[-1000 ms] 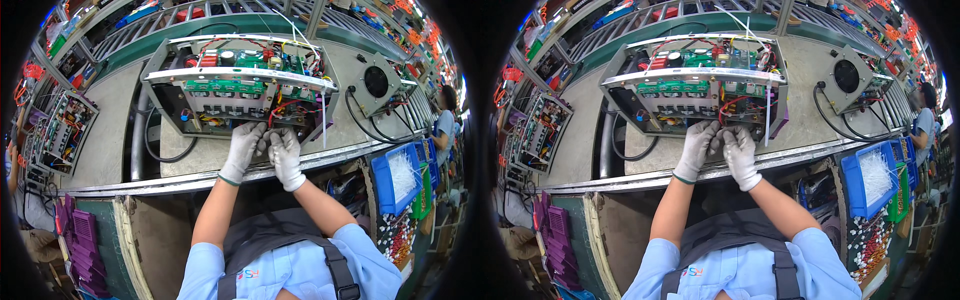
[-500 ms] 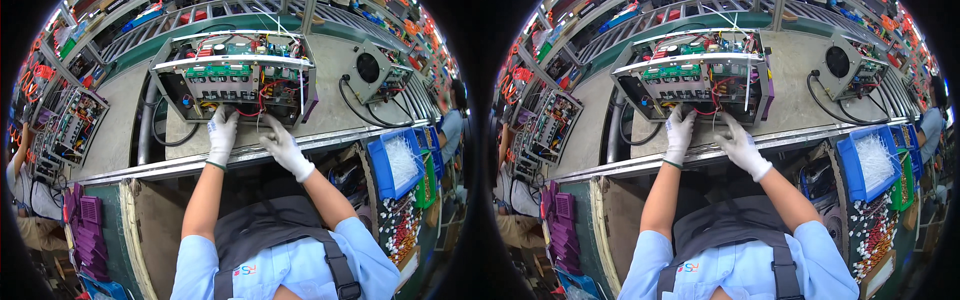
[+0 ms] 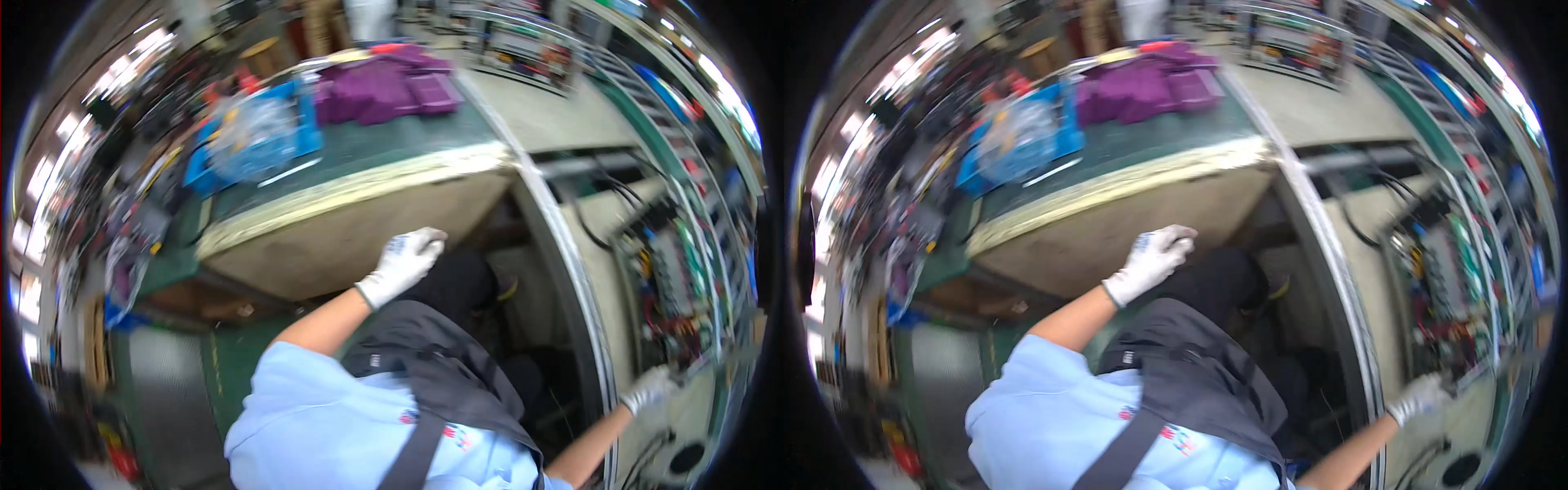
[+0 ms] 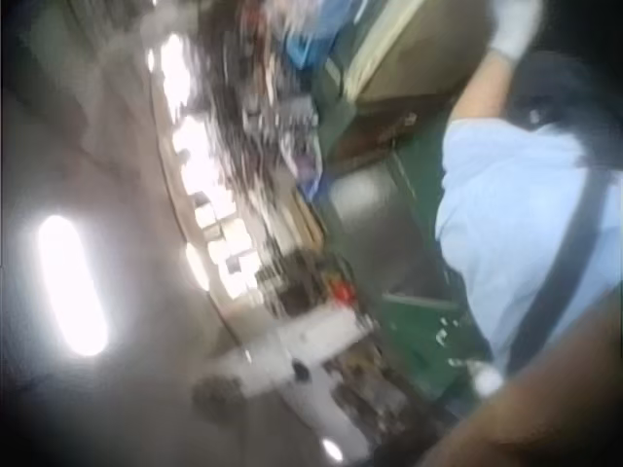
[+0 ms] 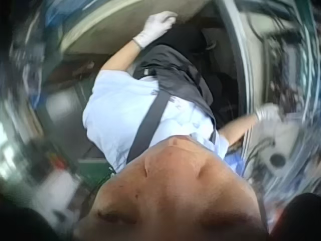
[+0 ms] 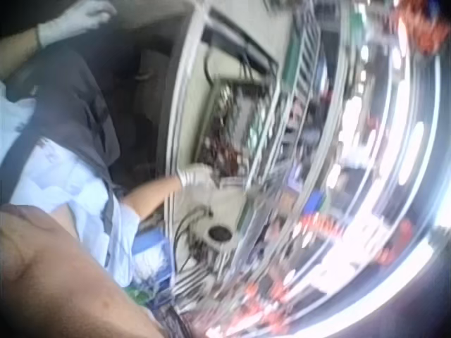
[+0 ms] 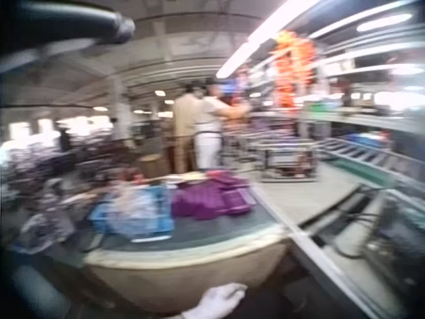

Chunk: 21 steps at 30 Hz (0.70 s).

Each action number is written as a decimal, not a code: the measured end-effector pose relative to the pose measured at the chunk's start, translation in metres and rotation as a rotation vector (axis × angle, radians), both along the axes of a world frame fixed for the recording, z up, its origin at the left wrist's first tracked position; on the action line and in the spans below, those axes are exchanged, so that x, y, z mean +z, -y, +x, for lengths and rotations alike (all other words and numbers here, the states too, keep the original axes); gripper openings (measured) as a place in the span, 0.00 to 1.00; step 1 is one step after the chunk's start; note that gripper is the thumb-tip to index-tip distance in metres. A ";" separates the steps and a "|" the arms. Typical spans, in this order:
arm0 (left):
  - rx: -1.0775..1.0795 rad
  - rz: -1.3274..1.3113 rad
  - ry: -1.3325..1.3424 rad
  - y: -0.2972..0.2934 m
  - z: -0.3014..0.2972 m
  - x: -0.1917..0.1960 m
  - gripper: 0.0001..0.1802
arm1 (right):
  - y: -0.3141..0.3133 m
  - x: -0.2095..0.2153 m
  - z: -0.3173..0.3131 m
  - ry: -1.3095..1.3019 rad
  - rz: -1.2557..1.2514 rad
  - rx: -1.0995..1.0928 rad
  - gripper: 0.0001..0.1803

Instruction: The person applies adhesive labels to purple plastic vent grilles. They peel individual labels from a sheet and press them onto the surface of the grilles, stacking the finished items on the table.

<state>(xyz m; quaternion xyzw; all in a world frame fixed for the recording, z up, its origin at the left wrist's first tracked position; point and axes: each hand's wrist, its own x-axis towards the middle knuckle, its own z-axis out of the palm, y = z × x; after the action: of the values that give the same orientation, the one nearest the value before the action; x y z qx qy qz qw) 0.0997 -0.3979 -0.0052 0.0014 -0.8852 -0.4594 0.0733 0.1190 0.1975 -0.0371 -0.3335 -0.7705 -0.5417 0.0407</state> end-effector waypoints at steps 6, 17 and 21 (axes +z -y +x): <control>0.460 -0.644 -0.645 0.139 0.030 -0.001 0.21 | -0.036 -0.003 0.011 -0.682 -0.218 0.867 0.30; 0.582 -0.792 -0.328 0.219 0.006 -0.030 0.22 | 0.363 0.037 -0.164 -0.605 -1.866 1.452 0.28; 0.630 -0.868 -0.194 0.224 0.006 -0.028 0.19 | 0.433 0.051 -0.195 -0.022 -2.428 1.273 0.17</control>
<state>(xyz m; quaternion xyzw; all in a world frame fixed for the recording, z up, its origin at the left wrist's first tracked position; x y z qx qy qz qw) 0.1055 -0.6217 -0.0334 0.1937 -0.9395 -0.0058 0.2825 -0.0761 -0.2355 0.0141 0.2447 -0.7749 0.5822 -0.0287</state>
